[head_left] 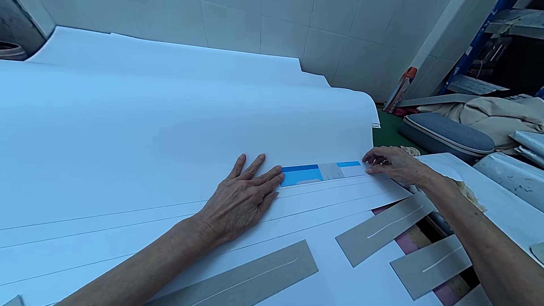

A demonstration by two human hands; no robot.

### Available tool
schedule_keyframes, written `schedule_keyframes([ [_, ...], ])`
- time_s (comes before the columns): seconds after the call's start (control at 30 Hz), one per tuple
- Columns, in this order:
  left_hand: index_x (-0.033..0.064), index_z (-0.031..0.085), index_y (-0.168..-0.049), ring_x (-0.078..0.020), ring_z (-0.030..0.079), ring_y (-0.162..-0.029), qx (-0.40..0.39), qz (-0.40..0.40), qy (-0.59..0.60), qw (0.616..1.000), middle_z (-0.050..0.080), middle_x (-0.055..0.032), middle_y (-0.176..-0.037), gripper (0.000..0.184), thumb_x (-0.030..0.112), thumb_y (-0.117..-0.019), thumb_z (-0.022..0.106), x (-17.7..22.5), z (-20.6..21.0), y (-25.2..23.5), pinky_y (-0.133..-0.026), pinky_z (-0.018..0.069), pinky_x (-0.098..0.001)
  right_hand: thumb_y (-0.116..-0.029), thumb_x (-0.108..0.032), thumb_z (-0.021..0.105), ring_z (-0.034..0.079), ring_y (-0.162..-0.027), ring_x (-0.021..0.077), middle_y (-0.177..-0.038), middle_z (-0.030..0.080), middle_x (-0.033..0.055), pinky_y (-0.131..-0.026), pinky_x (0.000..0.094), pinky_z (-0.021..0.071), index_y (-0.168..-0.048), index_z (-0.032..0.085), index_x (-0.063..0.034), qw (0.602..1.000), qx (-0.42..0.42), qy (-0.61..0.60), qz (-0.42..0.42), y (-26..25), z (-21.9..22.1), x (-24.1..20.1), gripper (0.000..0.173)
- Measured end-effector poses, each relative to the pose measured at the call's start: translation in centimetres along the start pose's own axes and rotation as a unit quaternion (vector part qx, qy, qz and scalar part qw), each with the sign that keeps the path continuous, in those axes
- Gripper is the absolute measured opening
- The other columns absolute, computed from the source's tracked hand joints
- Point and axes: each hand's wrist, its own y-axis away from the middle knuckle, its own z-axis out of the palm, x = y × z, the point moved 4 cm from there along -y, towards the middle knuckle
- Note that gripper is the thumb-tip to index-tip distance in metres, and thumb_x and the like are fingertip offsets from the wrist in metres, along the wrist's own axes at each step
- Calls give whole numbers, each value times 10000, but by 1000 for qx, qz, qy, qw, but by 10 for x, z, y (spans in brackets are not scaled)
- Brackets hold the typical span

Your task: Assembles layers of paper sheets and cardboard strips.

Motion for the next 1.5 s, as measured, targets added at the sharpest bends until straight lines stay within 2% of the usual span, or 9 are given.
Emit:
schedule_keyframes([
  [0.57, 131, 723, -1295, -339, 507, -1407, 25, 3, -1, 1000, 648, -10, -1406, 500, 323, -1027, 347, 0, 2, -1, -1170, 308, -617, -935, -14, 705, 638, -1000, 340, -1104, 659, 239, -907, 476, 492, -1182, 663, 74, 1000, 0, -7, 6, 3, 0, -2, 265],
  [0.77, 152, 743, -1268, -325, 514, -1404, 26, 3, -4, 1000, 652, 7, -1401, 505, 335, -1030, 336, -1, 5, 0, -1164, 322, -617, -990, -10, 623, 651, -1009, 332, -1113, 671, 242, -927, 458, 497, -1200, 653, 80, 1000, 6, -19, 7, 4, -1, 0, 231],
  [0.9, 169, 735, -1286, -319, 520, -1400, 35, 1, 3, 999, 656, 21, -1396, 517, 348, -1038, 318, -3, 10, 1, -1163, 326, -619, -1034, -35, 556, 649, -1077, 399, -1149, 665, 283, -982, 511, 478, -1208, 644, 108, 997, 67, 17, 37, 8, -3, -20, 242],
  [0.97, 172, 735, -1285, -315, 525, -1396, 42, 5, 4, 999, 656, 28, -1395, 533, 355, -1041, 298, -6, 13, 3, -1154, 331, -632, -1021, -69, 588, 648, -1093, 419, -1184, 648, 280, -971, 542, 506, -1178, 666, 88, 990, 127, 59, -24, 13, 8, -43, 235],
  [1.07, 155, 744, -1267, -336, 537, -1381, 51, 17, 8, 999, 666, 15, -1382, 564, 383, -1045, 278, -11, 18, 5, -1125, 333, -682, -1043, -256, 576, 518, -1357, 398, -1451, 547, 245, -1134, 559, 380, -1345, 626, 29, 987, 90, 96, -96, 21, 35, -101, 419],
  [1.13, 138, 743, -1266, -367, 541, -1371, 52, 17, 16, 998, 672, -11, -1373, 581, 392, -1045, 270, -12, 19, 5, -1112, 321, -707, -1071, -442, 461, 267, -1537, 365, -1643, 315, 206, -1239, 598, 144, -1544, 422, -27, 989, -35, 104, -100, 24, 55, -141, 630],
  [1.2, 113, 725, -1292, -406, 524, -1377, 28, 12, 34, 999, 660, -41, -1387, 572, 374, -1048, 279, -12, 16, 4, -1116, 288, -729, -1047, -542, 444, 122, -1576, 365, -1695, 180, 185, -1235, 637, 8, -1609, 292, -55, 987, -104, 64, -103, 27, 73, -163, 759],
  [1.37, 31, 653, -1362, -507, 426, -1415, -73, -4, 86, 994, 579, -126, -1470, 512, 299, -1062, 336, -7, 0, -1, -1137, 206, -755, -1033, -602, 410, 46, -1587, 348, -1716, 113, 138, -1212, 661, -61, -1641, 215, -118, 986, -143, 40, -77, 38, 82, -152, 801],
  [1.5, 41, 647, -1373, -502, 422, -1419, -83, -5, 87, 993, 571, -124, -1478, 516, 309, -1063, 333, -8, 0, -1, -1139, 207, -751, -1040, -616, 371, 35, -1588, 343, -1721, 90, 126, -1202, 683, -71, -1650, 181, -144, 988, -148, 45, 5, 42, 64, -112, 794],
])
